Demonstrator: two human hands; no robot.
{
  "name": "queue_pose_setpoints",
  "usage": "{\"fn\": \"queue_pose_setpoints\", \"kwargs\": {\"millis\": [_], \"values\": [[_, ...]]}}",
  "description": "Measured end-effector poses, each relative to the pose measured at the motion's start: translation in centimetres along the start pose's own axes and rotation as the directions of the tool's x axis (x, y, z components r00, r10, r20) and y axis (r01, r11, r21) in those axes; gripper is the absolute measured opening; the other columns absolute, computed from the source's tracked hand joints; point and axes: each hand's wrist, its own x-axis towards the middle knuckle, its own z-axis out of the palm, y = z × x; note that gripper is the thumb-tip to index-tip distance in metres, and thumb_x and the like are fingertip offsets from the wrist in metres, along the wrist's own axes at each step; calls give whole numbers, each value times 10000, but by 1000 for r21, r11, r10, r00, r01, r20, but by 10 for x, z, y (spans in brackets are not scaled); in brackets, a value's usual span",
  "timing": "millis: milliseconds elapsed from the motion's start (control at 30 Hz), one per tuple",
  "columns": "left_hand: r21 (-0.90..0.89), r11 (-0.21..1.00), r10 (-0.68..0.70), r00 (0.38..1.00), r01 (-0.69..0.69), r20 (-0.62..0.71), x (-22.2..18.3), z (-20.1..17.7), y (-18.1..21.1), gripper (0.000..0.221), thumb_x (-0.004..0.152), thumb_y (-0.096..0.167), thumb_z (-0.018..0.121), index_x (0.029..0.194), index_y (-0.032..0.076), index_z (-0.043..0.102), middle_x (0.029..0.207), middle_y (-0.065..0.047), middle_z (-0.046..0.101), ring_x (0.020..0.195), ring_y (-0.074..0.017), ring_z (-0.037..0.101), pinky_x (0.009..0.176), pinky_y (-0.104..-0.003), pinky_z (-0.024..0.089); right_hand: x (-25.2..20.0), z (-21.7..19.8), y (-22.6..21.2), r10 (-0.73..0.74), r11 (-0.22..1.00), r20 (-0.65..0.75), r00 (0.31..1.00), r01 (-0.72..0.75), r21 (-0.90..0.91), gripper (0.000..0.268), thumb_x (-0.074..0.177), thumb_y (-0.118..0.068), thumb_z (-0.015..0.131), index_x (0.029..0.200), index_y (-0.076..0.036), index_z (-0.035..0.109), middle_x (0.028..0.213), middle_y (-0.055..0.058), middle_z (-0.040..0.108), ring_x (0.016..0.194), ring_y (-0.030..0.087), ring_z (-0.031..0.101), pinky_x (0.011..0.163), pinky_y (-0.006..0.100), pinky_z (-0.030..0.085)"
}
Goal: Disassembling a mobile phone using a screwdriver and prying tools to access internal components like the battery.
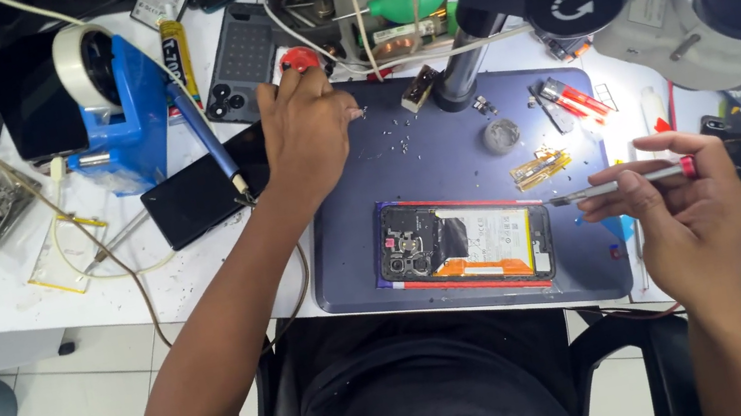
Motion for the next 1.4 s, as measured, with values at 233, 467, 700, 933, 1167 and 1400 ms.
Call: {"fn": "queue_pose_setpoints", "kwargs": {"millis": [233, 467, 700, 933, 1167, 1400], "values": [[-95, 995, -11, 996, 2, -93, 4, -45, 32, 216, 1018, 297, 706, 831, 190, 716, 851, 23, 508, 806, -225, 485, 736, -400, 304, -3, 4, -7, -28, 1000, 38, 999, 28, 1, 205, 1049, 70, 547, 1193, 31, 407, 985, 302, 685, 712, 379, 734, 708, 415, 665], [-827, 43, -255, 807, 560, 533, -31, -86, 99, 230, 1036, 284, 579, 892, 115, 638, 827, -17, 620, 632, -58, 470, 505, -203, 402, -30, 36, -56, -187, 972, -75, 979, 174, -160, 290, 974, 83, 749, 1035, 30, 470, 954, 235, 733, 825, 264, 776, 558, 197, 521], [-674, -375, -106, 693, 636, 713, -37, -106, 117, 291, 1036, 283, 601, 822, 85, 608, 833, -53, 571, 591, -51, 400, 485, -181, 348, -34, 57, -62, -620, 734, -22, 784, 570, -368, 251, 972, -85, 717, 946, 19, 491, 871, 91, 771, 684, 116, 739, 430, 144, 311], [-662, -334, -95, 675, 671, 732, -44, -107, 116, 312, 1043, 288, 589, 821, 71, 621, 816, -33, 586, 590, -57, 399, 485, -186, 353, -34, 71, -66, -667, 726, 23, 745, 656, -207, 231, 946, 84, 670, 942, 81, 439, 828, 252, 700, 855, 389, 802, 581, 248, 598], [-631, -339, -129, 630, 698, 766, -46, -107, 115, 306, 1030, 295, 611, 856, 49, 663, 775, -12, 578, 599, -32, 405, 477, -180, 356, -33, 75, -56, -651, 732, 57, 757, 646, -214, 247, 944, 65, 697, 964, 64, 451, 822, 216, 688, 879, 389, 801, 605, 277, 623], [-624, -353, -145, 618, 697, 773, -46, -106, 115, 290, 1026, 297, 620, 852, 69, 662, 788, -10, 590, 598, -30, 415, 485, -172, 351, -36, 80, -56, -649, 738, 12, 761, 633, -235, 271, 936, 82, 721, 953, 85, 450, 811, 209, 663, 873, 402, 797, 518, 259, 607]]}}
